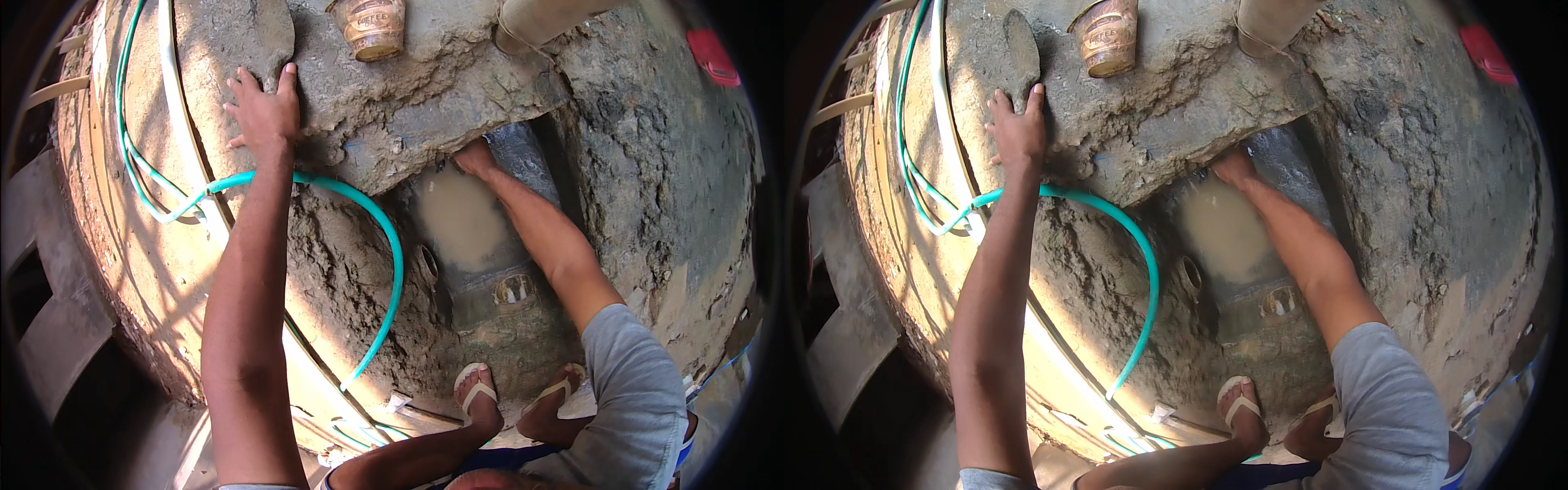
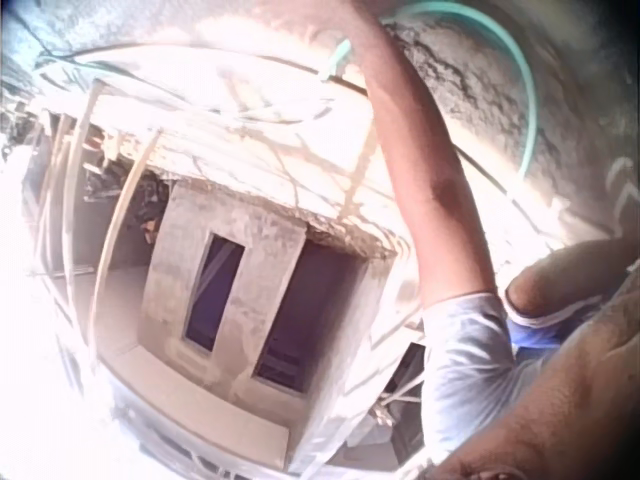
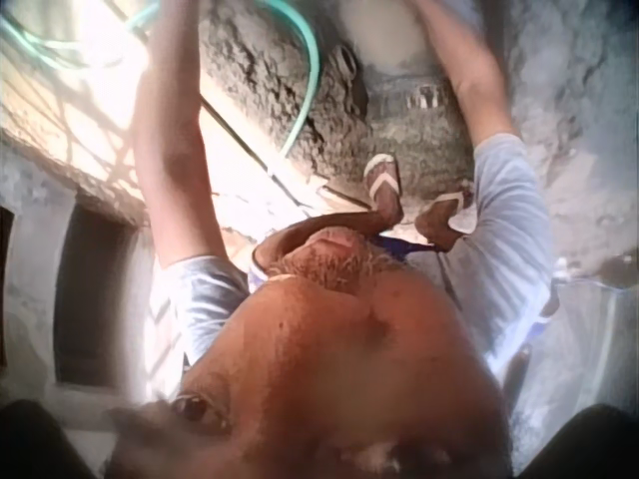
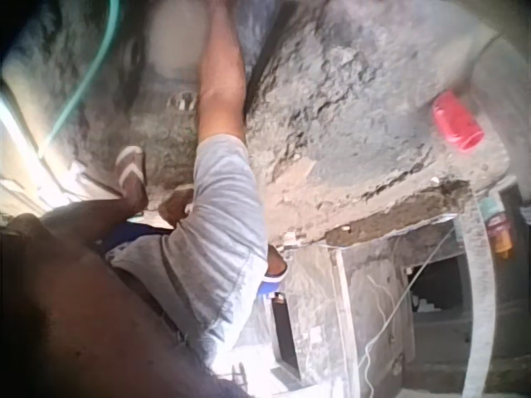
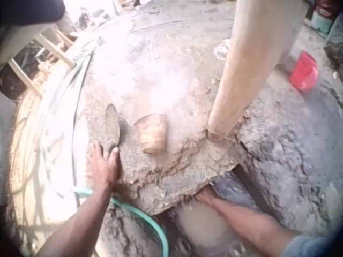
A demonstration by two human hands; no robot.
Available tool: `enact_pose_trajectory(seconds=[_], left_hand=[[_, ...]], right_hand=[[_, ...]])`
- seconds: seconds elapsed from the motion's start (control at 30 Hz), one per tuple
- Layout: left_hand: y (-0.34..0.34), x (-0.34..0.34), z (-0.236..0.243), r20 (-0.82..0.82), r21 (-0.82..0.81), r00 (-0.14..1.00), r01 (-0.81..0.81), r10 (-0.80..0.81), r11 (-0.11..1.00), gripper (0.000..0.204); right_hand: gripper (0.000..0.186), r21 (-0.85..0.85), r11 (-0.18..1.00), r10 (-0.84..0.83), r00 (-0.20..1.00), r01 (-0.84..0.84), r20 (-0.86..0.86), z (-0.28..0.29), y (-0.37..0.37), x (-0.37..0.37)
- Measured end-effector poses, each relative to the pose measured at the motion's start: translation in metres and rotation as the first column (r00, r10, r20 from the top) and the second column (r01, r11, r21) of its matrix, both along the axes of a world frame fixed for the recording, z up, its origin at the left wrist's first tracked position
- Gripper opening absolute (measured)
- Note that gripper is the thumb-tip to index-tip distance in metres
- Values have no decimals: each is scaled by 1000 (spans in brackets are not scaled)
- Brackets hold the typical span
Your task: The person uses a trowel to apply and smooth mortar onto the interior wall of a water-filled pit.
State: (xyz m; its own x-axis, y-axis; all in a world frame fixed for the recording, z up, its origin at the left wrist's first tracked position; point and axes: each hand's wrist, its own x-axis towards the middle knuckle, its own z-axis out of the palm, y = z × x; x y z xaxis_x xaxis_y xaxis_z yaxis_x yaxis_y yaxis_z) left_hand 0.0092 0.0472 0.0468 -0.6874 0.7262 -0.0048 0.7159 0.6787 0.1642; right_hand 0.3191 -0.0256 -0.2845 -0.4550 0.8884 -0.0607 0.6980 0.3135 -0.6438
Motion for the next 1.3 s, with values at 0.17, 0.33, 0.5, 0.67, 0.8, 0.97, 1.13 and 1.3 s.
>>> enact_pose_trajectory(seconds=[0.17, 0.33, 0.5, 0.67, 0.8, 0.97, 1.13, 1.3], left_hand=[[5, 13, -6, 33, 17, 999, 12, -12, 1000, 96], [-11, -6, 3, -14, 4, 1000, -9, 9, 1000, 96], [-6, 0, 5, 6, 21, 1000, -3, 3, 1000, 95], [-8, 0, 4, 14, 29, 1000, 4, -4, 1000, 96], [-4, 8, 2, 16, 26, 1000, -1, 0, 1000, 95], [-4, 11, 4, 9, 26, 1000, -4, 3, 1000, 95], [-9, 2, 2, -30, 15, 999, -13, 13, 1000, 94], [-3, 7, 1, -19, 26, 1000, 11, -10, 1000, 93]], right_hand=[[37, -43, 990, 137, 986, -134, 99, -1, 4, 22], [54, -668, 700, -202, 967, 254, 156, 85, -40, 11], [46, -561, 753, -339, 933, 345, 120, 98, -61, 24], [48, -549, 804, -210, 972, 231, 101, 75, -14, -23], [40, 24, 915, -393, 902, 404, -177, 43, -14, -28], [37, -248, 918, -342, 934, 309, -104, 35, -14, -10], [38, -496, 756, -420, 898, 426, 131, 86, -63, -19], [40, -557, 688, -464, 872, 465, 155, 116, -112, 23]])
